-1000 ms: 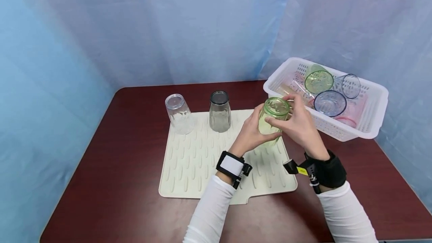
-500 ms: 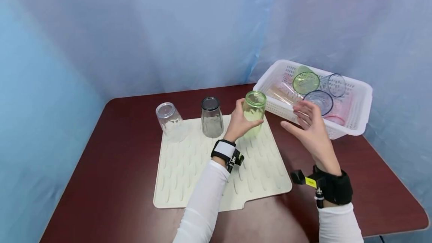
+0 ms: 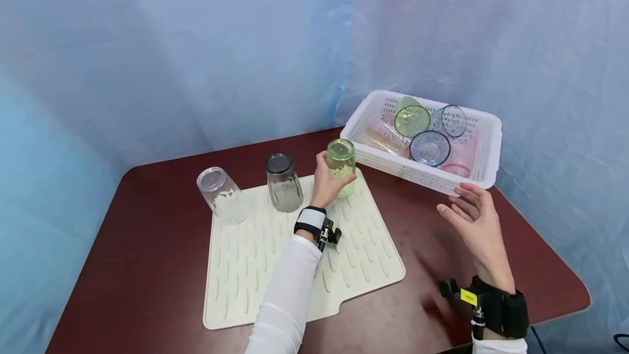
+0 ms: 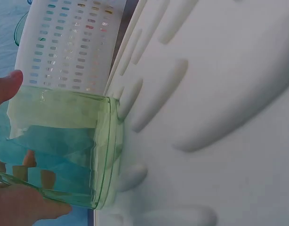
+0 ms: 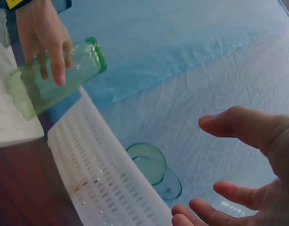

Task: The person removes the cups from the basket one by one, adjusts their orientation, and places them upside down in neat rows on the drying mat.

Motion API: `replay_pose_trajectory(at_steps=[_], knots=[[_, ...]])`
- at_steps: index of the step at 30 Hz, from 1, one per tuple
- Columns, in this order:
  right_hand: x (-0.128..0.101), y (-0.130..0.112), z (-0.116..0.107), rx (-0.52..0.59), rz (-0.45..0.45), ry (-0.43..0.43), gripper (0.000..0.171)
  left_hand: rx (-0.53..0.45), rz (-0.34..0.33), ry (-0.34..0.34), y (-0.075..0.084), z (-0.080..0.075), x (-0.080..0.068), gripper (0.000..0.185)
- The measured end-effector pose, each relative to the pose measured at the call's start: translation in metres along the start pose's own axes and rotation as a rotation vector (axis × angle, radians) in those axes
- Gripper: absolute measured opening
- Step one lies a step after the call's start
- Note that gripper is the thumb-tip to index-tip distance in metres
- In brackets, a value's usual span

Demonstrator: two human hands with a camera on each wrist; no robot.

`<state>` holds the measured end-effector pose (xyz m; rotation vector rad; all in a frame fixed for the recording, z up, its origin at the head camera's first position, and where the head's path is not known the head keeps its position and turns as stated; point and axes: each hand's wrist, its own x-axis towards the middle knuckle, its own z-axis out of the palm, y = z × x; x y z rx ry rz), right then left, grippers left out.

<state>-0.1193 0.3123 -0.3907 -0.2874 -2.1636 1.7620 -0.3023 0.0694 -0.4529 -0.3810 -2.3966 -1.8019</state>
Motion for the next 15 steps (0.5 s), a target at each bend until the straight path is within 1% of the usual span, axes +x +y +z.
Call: replay_pose_trajectory(at_steps=[3, 6, 10, 13, 15], knots=[[0.006, 0.002, -0.004, -0.069, 0.027, 0.019, 0.068, 0.006, 0.001, 0.018, -0.001, 0.000, -0.001, 0.083], [0.014, 0.001, -0.007, -0.137, 0.024, 0.018, 0.071, 0.005, -0.004, 0.024, -0.002, 0.000, -0.002, 0.084], [0.029, -0.004, -0.008, -0.200, -0.022, 0.007, 0.071, -0.009, 0.001, 0.018, -0.005, -0.002, -0.003, 0.086], [0.041, -0.008, -0.007, -0.284, -0.070, 0.015, 0.068, -0.024, 0.017, 0.007, -0.006, -0.002, -0.003, 0.089], [0.052, -0.011, -0.004, -0.363, -0.128, 0.034, 0.067, -0.027, 0.031, 0.006, -0.006, -0.001, -0.003, 0.092]])
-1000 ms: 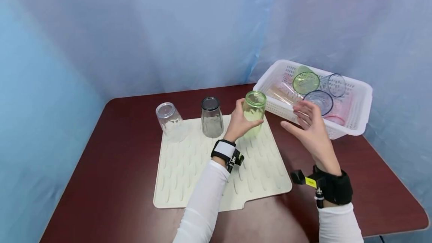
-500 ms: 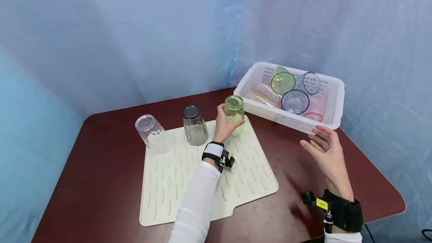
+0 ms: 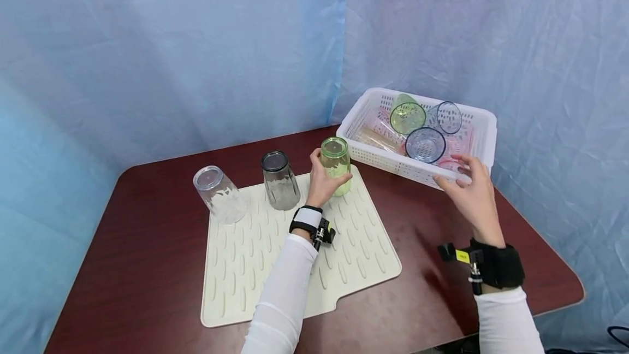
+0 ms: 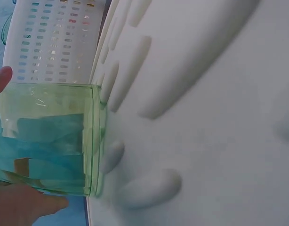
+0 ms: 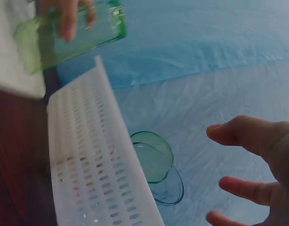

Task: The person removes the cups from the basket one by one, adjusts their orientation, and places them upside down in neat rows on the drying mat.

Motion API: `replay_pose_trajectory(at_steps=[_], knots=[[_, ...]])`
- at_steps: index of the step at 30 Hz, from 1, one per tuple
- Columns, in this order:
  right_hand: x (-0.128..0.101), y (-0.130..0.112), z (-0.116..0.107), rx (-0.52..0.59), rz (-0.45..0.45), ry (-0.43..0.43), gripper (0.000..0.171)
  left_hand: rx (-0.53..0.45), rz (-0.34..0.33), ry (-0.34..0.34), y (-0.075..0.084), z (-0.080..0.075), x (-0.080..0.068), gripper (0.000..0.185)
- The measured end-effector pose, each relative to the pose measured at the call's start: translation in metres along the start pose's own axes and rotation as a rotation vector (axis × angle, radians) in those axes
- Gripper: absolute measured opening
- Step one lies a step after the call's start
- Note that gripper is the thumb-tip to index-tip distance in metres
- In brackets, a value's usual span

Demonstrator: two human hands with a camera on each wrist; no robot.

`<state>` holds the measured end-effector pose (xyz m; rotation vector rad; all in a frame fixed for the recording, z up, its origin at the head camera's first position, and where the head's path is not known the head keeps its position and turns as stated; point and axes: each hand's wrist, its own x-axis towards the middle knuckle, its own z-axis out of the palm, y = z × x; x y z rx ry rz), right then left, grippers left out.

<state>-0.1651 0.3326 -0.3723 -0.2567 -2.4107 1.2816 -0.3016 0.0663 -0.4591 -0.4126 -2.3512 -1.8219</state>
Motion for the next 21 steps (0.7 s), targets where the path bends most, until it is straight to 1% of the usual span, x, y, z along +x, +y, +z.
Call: replay_pose_trajectory(at_steps=[3, 4, 5, 7, 10, 12, 15, 17, 19, 21], knots=[[0.020, -0.004, 0.007, -0.142, -0.104, 0.046, 0.065, 0.008, 0.015, 0.003, 0.003, -0.002, 0.001, 0.095], [0.028, -0.006, 0.009, -0.185, -0.126, 0.049, 0.066, 0.015, 0.021, 0.003, 0.006, -0.003, 0.001, 0.096], [0.037, -0.003, 0.012, -0.233, -0.144, 0.057, 0.069, 0.027, 0.026, 0.001, 0.009, -0.004, 0.001, 0.097], [0.050, -0.005, 0.014, -0.297, -0.146, 0.036, 0.071, 0.041, 0.045, -0.009, 0.017, -0.005, 0.001, 0.099], [0.070, -0.008, 0.013, -0.400, -0.119, -0.010, 0.074, 0.066, 0.102, -0.026, 0.033, -0.006, 0.001, 0.102], [0.079, -0.015, 0.012, -0.460, -0.096, -0.046, 0.072, 0.085, 0.150, -0.032, 0.044, -0.008, 0.000, 0.102], [0.093, -0.017, 0.014, -0.560, -0.032, -0.096, 0.072, 0.125, 0.212, -0.043, 0.061, -0.012, -0.006, 0.102], [0.100, -0.016, 0.016, -0.604, 0.031, -0.147, 0.077, 0.151, 0.258, -0.045, 0.072, -0.014, -0.013, 0.101], [0.104, -0.015, 0.017, -0.635, 0.087, -0.191, 0.084, 0.171, 0.322, -0.045, 0.082, -0.015, -0.020, 0.099], [0.106, -0.014, 0.017, -0.648, 0.113, -0.227, 0.088, 0.175, 0.400, -0.037, 0.090, -0.013, -0.026, 0.097]])
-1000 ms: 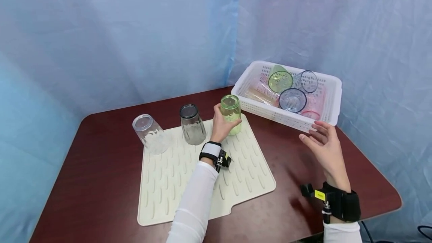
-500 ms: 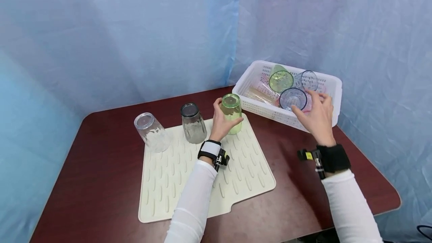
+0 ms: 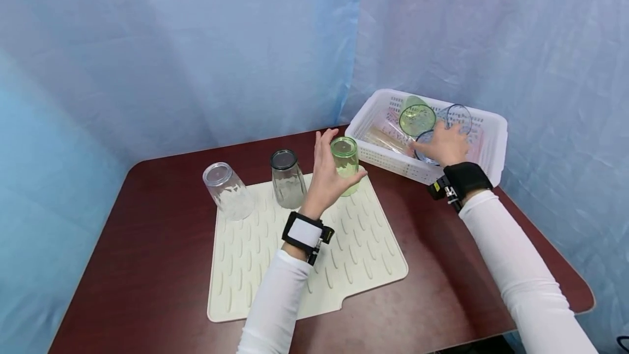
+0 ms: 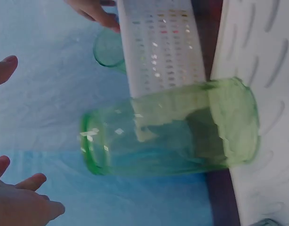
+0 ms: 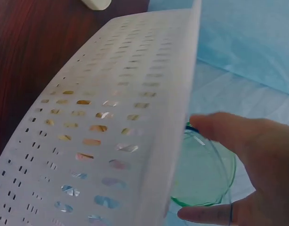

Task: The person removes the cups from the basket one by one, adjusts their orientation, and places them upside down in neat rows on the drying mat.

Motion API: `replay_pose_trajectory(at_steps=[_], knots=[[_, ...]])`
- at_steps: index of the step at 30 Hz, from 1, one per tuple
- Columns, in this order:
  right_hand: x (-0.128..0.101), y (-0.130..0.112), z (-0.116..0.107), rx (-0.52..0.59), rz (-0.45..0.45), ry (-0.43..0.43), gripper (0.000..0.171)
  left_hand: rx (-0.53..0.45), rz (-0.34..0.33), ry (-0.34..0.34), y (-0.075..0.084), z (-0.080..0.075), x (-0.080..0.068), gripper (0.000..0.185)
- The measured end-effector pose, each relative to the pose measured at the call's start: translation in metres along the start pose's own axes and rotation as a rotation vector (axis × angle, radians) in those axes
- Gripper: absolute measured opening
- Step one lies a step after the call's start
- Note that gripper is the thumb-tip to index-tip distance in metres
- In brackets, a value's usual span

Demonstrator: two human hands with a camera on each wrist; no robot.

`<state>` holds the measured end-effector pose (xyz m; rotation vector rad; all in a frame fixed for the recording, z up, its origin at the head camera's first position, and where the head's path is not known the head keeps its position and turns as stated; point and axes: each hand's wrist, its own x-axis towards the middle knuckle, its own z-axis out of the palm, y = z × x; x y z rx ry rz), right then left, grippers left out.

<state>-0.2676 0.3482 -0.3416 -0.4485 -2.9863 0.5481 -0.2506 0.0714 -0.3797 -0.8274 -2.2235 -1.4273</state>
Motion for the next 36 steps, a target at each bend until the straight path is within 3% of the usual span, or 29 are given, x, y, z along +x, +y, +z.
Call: replay_pose_trajectory(at_steps=[4, 9, 17, 26, 30, 36], knots=[[0.001, 0.004, -0.005, 0.002, -0.033, -0.011, 0.089, 0.008, 0.135, 0.012, 0.017, 0.010, -0.004, 0.093], [-0.002, 0.019, -0.014, 0.063, -0.079, -0.019, 0.082, 0.043, 0.231, -0.041, 0.027, 0.031, -0.010, 0.090], [-0.022, 0.038, -0.038, 0.154, -0.089, -0.064, 0.083, 0.070, 0.247, -0.198, 0.036, 0.062, -0.025, 0.085], [-0.067, 0.037, -0.070, 0.229, -0.074, 0.051, 0.078, 0.074, 0.256, -0.236, 0.038, 0.079, -0.029, 0.084], [-0.083, 0.025, -0.080, 0.245, -0.101, 0.086, 0.073, 0.085, 0.251, -0.230, 0.036, 0.080, -0.022, 0.086], [-0.102, -0.002, -0.084, 0.261, -0.160, 0.056, 0.071, 0.055, 0.303, -0.168, 0.032, 0.084, 0.005, 0.095]])
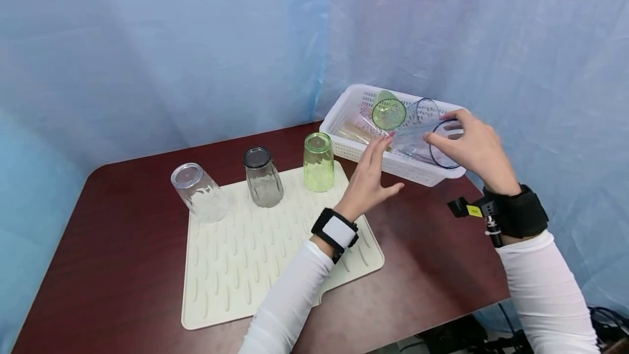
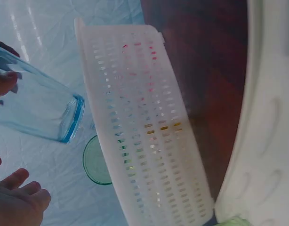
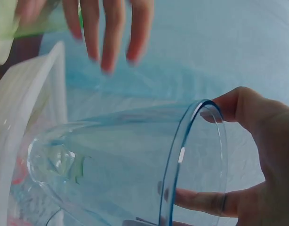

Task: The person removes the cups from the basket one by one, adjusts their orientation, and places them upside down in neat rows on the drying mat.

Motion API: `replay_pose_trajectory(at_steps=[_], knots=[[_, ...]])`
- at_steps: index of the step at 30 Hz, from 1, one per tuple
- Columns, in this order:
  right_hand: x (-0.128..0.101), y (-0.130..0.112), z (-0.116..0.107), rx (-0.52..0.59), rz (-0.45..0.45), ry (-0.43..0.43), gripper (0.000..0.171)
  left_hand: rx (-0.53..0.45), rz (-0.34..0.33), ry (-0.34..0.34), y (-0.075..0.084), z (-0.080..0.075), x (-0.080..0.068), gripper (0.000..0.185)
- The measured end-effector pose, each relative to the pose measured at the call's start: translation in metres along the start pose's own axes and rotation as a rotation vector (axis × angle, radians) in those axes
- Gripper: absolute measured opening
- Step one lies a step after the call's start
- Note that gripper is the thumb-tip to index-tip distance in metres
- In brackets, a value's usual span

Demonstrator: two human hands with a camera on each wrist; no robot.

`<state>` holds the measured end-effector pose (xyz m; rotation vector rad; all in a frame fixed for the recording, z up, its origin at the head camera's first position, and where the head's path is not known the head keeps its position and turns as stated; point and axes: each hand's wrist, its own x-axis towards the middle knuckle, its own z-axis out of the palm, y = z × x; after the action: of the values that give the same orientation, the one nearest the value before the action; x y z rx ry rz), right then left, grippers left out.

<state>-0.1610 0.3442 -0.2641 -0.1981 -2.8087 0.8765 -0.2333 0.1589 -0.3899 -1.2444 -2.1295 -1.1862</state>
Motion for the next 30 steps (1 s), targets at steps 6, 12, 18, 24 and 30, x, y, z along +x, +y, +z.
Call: replay_pose_trajectory(at_steps=[6, 12, 18, 24, 30], knots=[[-0.008, -0.023, 0.018, -0.012, -0.040, -0.053, 0.067, 0.014, 0.005, 0.014, -0.006, -0.002, 0.013, 0.102], [-0.015, -0.033, 0.031, -0.035, -0.093, -0.069, 0.065, 0.014, -0.006, -0.013, -0.007, -0.004, 0.012, 0.101], [-0.017, -0.037, 0.038, -0.020, -0.117, -0.087, 0.063, 0.008, 0.021, -0.037, -0.009, -0.007, 0.005, 0.093], [-0.020, -0.036, 0.050, 0.023, -0.198, -0.112, 0.063, 0.016, 0.035, -0.041, -0.012, -0.015, -0.008, 0.093], [-0.031, -0.034, 0.064, 0.086, -0.308, -0.098, 0.072, 0.072, 0.038, -0.034, -0.013, -0.028, -0.026, 0.089]])
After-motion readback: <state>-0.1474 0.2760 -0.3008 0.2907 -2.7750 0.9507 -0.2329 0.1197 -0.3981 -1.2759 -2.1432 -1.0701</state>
